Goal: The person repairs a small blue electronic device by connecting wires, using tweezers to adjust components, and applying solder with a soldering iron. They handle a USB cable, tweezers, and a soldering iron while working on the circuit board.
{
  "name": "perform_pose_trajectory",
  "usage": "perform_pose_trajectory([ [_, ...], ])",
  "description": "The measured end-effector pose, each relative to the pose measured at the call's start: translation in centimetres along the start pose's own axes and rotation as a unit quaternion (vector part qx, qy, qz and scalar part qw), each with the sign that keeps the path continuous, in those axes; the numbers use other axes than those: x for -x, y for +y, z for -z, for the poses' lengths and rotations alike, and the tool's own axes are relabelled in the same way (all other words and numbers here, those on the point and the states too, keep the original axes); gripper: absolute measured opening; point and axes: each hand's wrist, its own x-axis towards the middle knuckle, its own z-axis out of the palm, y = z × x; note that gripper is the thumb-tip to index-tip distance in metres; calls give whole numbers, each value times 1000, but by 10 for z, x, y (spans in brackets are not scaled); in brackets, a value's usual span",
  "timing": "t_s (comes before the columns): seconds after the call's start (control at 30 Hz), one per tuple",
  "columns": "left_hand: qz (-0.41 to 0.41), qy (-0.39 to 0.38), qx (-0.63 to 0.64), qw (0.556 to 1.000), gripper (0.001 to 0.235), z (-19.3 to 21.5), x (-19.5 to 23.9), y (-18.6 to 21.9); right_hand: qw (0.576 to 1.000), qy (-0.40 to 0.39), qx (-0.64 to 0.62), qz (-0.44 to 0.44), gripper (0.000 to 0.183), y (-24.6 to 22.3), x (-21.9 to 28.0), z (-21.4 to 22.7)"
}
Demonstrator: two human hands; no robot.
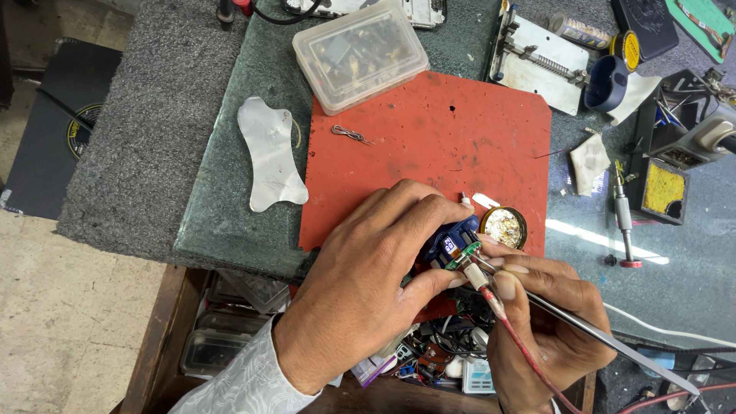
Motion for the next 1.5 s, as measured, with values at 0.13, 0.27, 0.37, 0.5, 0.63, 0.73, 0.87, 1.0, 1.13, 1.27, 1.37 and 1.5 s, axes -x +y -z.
perform_pose_trajectory([
  [0.13, 2, 0, 4, 1000, 50, 0, 0, 0, 1000, 1, -1, 3, 12, 0, 0, -1],
  [0.27, -2, 4, 1, 1000, 50, 0, 0, 0, 1000, 1, 1, 1, 12, 0, 0, -1],
  [0.37, -1, 2, 5, 1000, 50, 0, 0, 0, 1000, 0, -5, 3, 12, 0, 0, -1],
  [0.5, 4, 0, 7, 1000, 50, 0, 0, 1, 1000, 0, -7, 2, 12, 0, 0, 0],
  [0.63, 4, 2, 6, 1000, 50, 0, 0, 1, 1000, 1, -9, -1, 12, 0, 0, -1],
  [0.73, 12, -3, 12, 1000, 50, 0, -1, 1, 1000, 0, -3, -2, 12, 0, 0, -1],
  [0.87, 8, -1, 7, 1000, 50, 0, -1, 1, 1000, 1, 6, -4, 12, -1, 0, -1],
  [1.0, 8, 1, 10, 1000, 50, 0, -1, 1, 1000, 0, 0, 1, 12, -1, -1, -1],
  [1.13, 11, -2, 10, 1000, 50, 0, -1, 1, 1000, 2, -2, 0, 12, -1, 0, -1],
  [1.27, 15, -6, 12, 1000, 50, 0, -1, 1, 1000, 1, -1, 1, 12, 0, -1, -1],
  [1.37, 10, -5, 8, 1000, 50, 0, -1, 1, 1000, 0, -3, 2, 12, 0, -1, -1],
  [1.5, 13, -5, 9, 1000, 50, 1, -1, 1, 1000, 0, -5, 2, 13, -1, -2, -2],
])
